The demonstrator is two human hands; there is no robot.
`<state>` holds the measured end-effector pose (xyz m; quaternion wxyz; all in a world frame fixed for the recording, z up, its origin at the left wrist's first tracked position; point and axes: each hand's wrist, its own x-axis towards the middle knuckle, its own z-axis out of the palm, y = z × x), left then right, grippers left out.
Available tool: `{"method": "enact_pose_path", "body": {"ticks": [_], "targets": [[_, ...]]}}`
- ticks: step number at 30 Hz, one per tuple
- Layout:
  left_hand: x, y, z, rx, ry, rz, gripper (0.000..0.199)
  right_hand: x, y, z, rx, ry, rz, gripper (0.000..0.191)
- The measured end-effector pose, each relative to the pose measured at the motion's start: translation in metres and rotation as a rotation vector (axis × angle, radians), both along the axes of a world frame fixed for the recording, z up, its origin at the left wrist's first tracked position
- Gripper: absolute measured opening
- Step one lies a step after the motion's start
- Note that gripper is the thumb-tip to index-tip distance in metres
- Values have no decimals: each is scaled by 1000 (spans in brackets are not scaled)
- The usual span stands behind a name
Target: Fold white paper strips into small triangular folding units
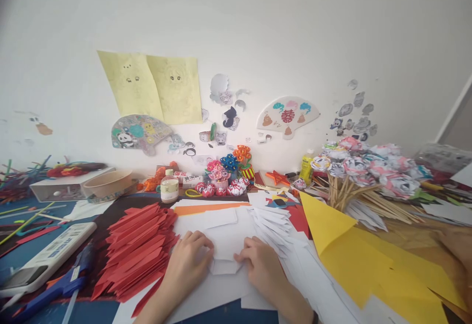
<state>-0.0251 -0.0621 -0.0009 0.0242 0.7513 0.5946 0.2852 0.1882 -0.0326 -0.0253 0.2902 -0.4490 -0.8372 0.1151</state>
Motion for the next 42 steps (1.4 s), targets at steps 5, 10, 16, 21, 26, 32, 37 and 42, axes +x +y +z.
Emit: {"method": "enact_pose_path", "body": {"ticks": [5, 10, 16, 21, 26, 32, 37, 42], "targets": [[0, 5, -9, -77, -1, -13, 9, -1, 0, 9, -41, 62, 38, 29], [0, 3, -5, -85, -23, -73, 14, -6, -3, 18, -65, 88, 52, 16], [-1, 3, 0, -87, -84, -99, 17, -6, 2, 11, -103, 167, 137, 25], [-7, 8, 4, -143, -389, -99, 15, -3, 6, 12, -203, 318, 156, 33], [-5, 7, 8, -223, -520, -204, 31, -3, 7, 14, -198, 396, 137, 39], [0, 6, 8, -222, -506, -185, 28, -7, 4, 20, -275, 391, 200, 34], [-4, 7, 12, -210, -522, -216, 33, -12, 9, 31, -317, 400, 237, 30], [-14, 9, 15, -156, -596, -115, 33, -27, 29, 49, -307, 409, 274, 24]]}}
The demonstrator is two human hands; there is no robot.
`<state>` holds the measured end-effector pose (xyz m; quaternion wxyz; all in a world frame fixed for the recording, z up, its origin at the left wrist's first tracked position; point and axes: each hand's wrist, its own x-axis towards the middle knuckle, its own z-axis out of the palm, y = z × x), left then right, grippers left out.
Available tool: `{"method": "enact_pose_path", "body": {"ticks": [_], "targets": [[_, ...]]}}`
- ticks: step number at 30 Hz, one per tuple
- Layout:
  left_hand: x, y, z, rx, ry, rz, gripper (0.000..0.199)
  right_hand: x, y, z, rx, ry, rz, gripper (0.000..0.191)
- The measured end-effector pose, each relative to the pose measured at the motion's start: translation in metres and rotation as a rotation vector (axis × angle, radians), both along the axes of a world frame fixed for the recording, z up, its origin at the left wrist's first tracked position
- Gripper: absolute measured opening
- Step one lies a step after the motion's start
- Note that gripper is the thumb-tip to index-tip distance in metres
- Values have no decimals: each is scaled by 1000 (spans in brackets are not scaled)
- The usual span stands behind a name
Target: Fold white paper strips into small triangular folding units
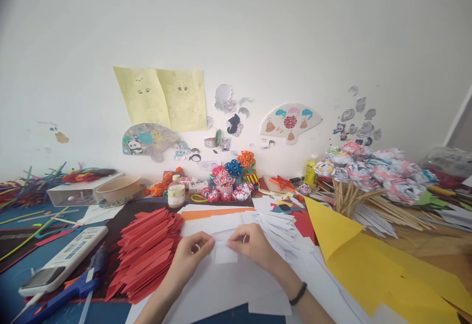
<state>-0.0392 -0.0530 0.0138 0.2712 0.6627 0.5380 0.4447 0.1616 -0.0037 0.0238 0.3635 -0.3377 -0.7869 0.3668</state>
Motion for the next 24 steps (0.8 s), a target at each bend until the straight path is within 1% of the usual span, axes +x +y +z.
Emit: {"method": "enact_pose_path", "body": {"ticks": [2, 4, 7, 11, 14, 17, 19, 22, 24], "targets": [[-4, 1, 0, -6, -45, 47, 33, -8, 9, 6, -12, 16, 13, 20], [-6, 2, 0, -17, -85, 66, 34, -14, 17, 7, -54, 85, 44, 17], [-6, 3, -2, -35, -96, 49, 33, -15, 20, 1, -111, 170, 81, 13], [-3, 2, -3, -20, -6, 28, 27, -9, 20, -14, -144, 183, 107, 13], [-4, 0, -3, 8, 63, 32, 23, -7, 20, -21, -144, 192, 124, 15], [-5, -1, -2, 28, 97, 27, 24, -8, 18, -22, -118, 207, 126, 17], [-3, -1, -2, 29, 106, 1, 26, -9, 16, -20, -100, 206, 124, 18], [1, -2, -3, -2, 106, -55, 29, -11, 11, -18, -94, 190, 146, 20], [4, -2, -3, -14, 100, -66, 28, -13, 10, -18, -102, 179, 162, 23]]}}
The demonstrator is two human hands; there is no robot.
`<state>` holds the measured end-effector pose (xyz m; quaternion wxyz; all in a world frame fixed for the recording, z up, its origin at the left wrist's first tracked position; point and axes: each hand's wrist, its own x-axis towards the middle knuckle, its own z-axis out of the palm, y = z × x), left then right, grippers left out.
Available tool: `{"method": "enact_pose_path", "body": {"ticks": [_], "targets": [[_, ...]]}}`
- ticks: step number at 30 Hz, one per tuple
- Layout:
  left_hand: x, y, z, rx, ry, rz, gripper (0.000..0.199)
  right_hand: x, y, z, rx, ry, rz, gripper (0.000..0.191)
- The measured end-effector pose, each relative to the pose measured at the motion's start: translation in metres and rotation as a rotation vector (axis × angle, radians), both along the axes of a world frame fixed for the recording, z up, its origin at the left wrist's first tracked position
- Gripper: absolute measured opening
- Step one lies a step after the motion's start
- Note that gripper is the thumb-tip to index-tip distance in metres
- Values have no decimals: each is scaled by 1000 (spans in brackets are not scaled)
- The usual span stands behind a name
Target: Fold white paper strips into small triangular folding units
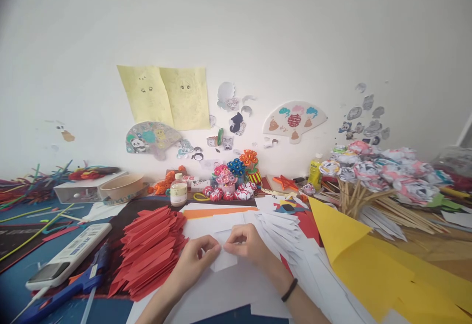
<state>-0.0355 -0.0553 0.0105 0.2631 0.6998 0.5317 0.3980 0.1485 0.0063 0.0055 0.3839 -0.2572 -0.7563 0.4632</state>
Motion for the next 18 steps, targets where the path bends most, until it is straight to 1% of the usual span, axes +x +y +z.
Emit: {"method": "enact_pose_path", "body": {"ticks": [4, 8, 10, 14, 16, 18], "targets": [[-1, -1, -1, 22, -8, 22, 25, -2, 2, -6, -11, -76, 11, 27], [-5, 1, -2, 28, 3, 40, 24, -1, 7, -12, -95, -110, 30, 34], [-6, 2, -3, 13, 1, 50, 26, -1, 9, -14, -102, -91, -1, 35], [-7, 5, -6, 10, -28, 47, 39, -1, 12, -17, -99, -30, -85, 38], [-9, 7, -6, 5, -28, 63, 38, 0, 13, -17, -104, -2, -122, 39], [-12, 7, -7, 3, -25, 115, 36, 0, 13, -17, -119, -15, -110, 39]]}}
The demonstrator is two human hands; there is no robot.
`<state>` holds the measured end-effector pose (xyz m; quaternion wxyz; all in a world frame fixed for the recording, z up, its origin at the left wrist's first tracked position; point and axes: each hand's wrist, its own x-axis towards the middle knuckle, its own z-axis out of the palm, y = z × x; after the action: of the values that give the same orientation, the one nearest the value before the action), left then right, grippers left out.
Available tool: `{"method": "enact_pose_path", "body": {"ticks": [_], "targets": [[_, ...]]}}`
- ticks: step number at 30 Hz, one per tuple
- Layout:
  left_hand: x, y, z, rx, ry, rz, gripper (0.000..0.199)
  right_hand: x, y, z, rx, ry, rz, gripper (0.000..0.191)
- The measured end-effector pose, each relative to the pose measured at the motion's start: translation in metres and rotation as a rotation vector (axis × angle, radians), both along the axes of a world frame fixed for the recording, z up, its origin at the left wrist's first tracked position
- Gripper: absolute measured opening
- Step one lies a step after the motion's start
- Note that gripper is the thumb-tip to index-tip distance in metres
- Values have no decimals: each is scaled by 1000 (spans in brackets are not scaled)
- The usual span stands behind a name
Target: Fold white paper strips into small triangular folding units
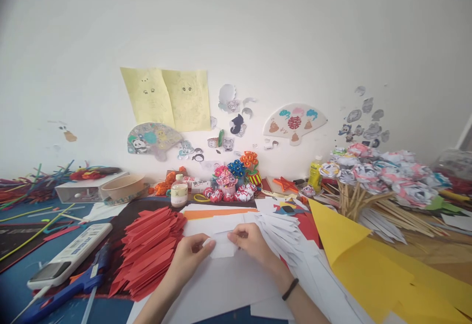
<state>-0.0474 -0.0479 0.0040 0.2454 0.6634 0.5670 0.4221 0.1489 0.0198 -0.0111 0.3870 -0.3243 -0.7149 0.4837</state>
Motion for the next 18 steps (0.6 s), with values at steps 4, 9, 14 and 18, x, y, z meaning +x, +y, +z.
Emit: {"method": "enact_pose_path", "body": {"ticks": [4, 9, 14, 18], "targets": [[-3, 2, 0, 30, -80, 104, 36, 0, -6, 2, -5, -75, 138, 32], [2, 3, 0, 23, -167, 6, 40, -8, -13, 1, -101, -77, 152, 31], [10, -1, -3, -11, -75, -95, 24, -11, -17, 8, -244, 101, 261, 39], [8, 0, -5, -29, 32, -17, 19, -6, -17, 15, -272, 119, 278, 42]]}}
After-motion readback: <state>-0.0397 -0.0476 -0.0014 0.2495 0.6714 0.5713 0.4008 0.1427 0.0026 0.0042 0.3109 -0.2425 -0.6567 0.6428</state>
